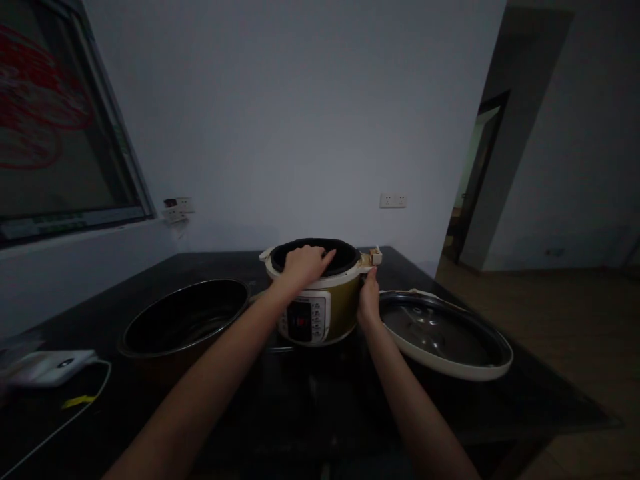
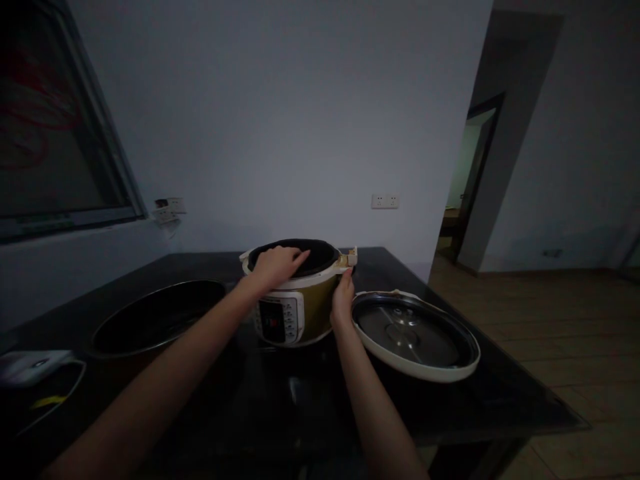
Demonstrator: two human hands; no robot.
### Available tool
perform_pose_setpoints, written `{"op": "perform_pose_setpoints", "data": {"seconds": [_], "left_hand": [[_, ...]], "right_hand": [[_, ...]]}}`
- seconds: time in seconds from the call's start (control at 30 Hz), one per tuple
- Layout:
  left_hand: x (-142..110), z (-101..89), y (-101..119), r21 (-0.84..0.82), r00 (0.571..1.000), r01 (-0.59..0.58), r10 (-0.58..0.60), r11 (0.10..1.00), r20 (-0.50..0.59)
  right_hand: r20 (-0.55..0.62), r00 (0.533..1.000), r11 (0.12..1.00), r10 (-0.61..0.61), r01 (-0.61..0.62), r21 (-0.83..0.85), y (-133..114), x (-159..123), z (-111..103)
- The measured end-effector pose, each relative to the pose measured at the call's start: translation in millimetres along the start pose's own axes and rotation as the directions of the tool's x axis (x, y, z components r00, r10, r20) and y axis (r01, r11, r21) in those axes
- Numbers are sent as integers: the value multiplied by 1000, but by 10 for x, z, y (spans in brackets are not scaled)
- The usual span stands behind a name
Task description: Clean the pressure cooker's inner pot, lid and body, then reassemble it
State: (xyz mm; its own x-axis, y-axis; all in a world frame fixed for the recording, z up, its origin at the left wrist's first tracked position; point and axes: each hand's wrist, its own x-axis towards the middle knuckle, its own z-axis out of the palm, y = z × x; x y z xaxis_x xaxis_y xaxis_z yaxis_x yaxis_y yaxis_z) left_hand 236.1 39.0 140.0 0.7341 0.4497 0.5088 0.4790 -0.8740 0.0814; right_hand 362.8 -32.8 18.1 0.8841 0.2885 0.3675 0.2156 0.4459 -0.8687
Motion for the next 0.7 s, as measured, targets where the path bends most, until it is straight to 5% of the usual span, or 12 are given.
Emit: {"op": "perform_pose_setpoints", "data": {"seconds": [0.13, 0.23, 0.37, 0.47, 0.7], "left_hand": [[-42, -103, -745, -156, 981, -158, 174, 975, 89], [-145, -1, -1005, -221, 972, -212, 228, 952, 52], [-256, 235, -1002, -219, 981, -151, 119, 964, -155], [-277, 333, -944, -224, 961, -94, 29, 970, -275], [-324, 327, -840, -191, 937, -10, -58, 982, -345]], "right_hand": [[10, 1000, 999, 15, -14, -47, -38, -304, 37], [24, 1000, 997, -13, 15, -72, -68, -580, 86], [49, 991, 961, -125, 134, -243, -119, -892, 193], [172, 951, 869, -258, 306, -390, -170, -1025, 293], [158, 923, 788, -350, 381, -484, -291, -853, 400]]}}
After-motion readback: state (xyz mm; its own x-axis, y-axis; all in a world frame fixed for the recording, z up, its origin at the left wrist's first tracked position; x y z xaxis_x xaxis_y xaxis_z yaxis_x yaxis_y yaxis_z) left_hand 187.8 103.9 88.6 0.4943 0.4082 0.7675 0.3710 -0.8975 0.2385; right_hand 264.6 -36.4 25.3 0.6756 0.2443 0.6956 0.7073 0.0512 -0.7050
